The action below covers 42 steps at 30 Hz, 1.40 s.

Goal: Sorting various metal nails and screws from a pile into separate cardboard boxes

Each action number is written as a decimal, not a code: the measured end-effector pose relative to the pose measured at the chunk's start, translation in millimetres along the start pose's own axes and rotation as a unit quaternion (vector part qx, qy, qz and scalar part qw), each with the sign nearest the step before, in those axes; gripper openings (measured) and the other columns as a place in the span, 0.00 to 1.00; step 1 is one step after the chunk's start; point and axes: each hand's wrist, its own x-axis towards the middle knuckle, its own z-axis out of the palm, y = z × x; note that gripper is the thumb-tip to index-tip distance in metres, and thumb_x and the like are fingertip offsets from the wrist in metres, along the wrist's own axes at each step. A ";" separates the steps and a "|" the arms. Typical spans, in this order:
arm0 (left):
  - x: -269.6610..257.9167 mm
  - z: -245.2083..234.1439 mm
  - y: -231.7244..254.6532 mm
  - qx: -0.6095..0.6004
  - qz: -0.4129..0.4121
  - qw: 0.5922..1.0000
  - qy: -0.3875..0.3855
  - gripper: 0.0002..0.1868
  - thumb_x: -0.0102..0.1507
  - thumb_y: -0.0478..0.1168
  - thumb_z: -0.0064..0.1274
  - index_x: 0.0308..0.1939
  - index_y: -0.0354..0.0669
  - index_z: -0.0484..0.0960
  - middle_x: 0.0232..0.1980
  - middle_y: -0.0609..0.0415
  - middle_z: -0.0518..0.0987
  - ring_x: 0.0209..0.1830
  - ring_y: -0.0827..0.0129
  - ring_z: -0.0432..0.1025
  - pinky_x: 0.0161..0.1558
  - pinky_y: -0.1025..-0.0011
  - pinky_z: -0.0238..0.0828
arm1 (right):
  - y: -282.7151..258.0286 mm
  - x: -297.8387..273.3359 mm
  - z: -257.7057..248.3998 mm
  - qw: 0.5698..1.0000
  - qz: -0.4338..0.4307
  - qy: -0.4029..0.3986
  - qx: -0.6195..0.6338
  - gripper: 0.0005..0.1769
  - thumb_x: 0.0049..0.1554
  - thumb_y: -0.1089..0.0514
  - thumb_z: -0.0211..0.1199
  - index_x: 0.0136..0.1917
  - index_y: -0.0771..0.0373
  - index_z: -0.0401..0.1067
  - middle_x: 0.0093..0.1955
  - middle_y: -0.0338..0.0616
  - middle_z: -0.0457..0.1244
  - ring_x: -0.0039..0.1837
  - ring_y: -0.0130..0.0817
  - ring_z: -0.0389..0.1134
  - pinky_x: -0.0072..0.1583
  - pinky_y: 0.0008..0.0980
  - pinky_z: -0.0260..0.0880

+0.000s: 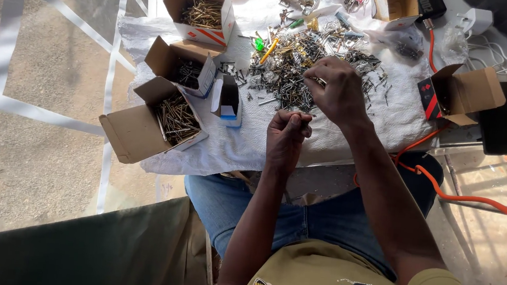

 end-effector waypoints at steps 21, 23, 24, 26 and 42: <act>-3.2 -6.2 1.9 -0.016 -0.030 0.998 -0.049 0.03 0.67 0.29 0.56 0.44 0.39 0.80 0.45 0.34 0.82 0.36 0.63 0.76 0.40 0.73 0.70 | 8.7 2.5 19.3 0.979 0.019 -0.119 -0.166 0.03 0.53 0.58 0.71 0.39 0.50 0.77 0.43 0.41 0.58 0.50 0.41 0.65 0.48 0.42 0.73; -0.9 -8.8 -0.1 -0.014 -0.024 0.998 -0.055 0.03 0.67 0.30 0.57 0.43 0.39 0.81 0.46 0.34 0.82 0.34 0.63 0.76 0.39 0.72 0.71 | 9.6 -0.6 12.1 0.975 0.025 -0.138 -0.173 0.03 0.53 0.58 0.71 0.40 0.50 0.78 0.45 0.43 0.59 0.52 0.43 0.65 0.50 0.44 0.73; -0.2 -6.3 1.2 -0.010 -0.022 0.999 -0.048 0.03 0.67 0.29 0.57 0.44 0.37 0.81 0.46 0.36 0.81 0.35 0.64 0.76 0.40 0.73 0.71 | 9.5 -1.6 8.3 0.974 0.027 -0.138 -0.177 0.04 0.53 0.57 0.72 0.43 0.52 0.78 0.45 0.44 0.59 0.52 0.44 0.65 0.51 0.45 0.73; -1.7 -3.4 1.3 -0.006 -0.022 0.999 -0.038 0.04 0.67 0.29 0.57 0.45 0.35 0.82 0.46 0.38 0.81 0.37 0.65 0.76 0.41 0.73 0.71 | 5.8 -6.3 -0.4 0.973 0.031 -0.141 -0.181 0.07 0.54 0.56 0.73 0.46 0.54 0.78 0.46 0.45 0.60 0.52 0.44 0.66 0.51 0.47 0.74; 2.1 6.9 -9.8 0.098 0.031 0.994 0.041 0.12 0.66 0.32 0.62 0.51 0.29 0.81 0.42 0.40 0.84 0.37 0.62 0.81 0.43 0.72 0.76 | -47.9 -55.7 -47.2 0.944 0.134 -0.060 0.296 0.03 0.64 0.64 0.65 0.49 0.65 0.78 0.37 0.51 0.68 0.48 0.31 0.68 0.51 0.40 0.71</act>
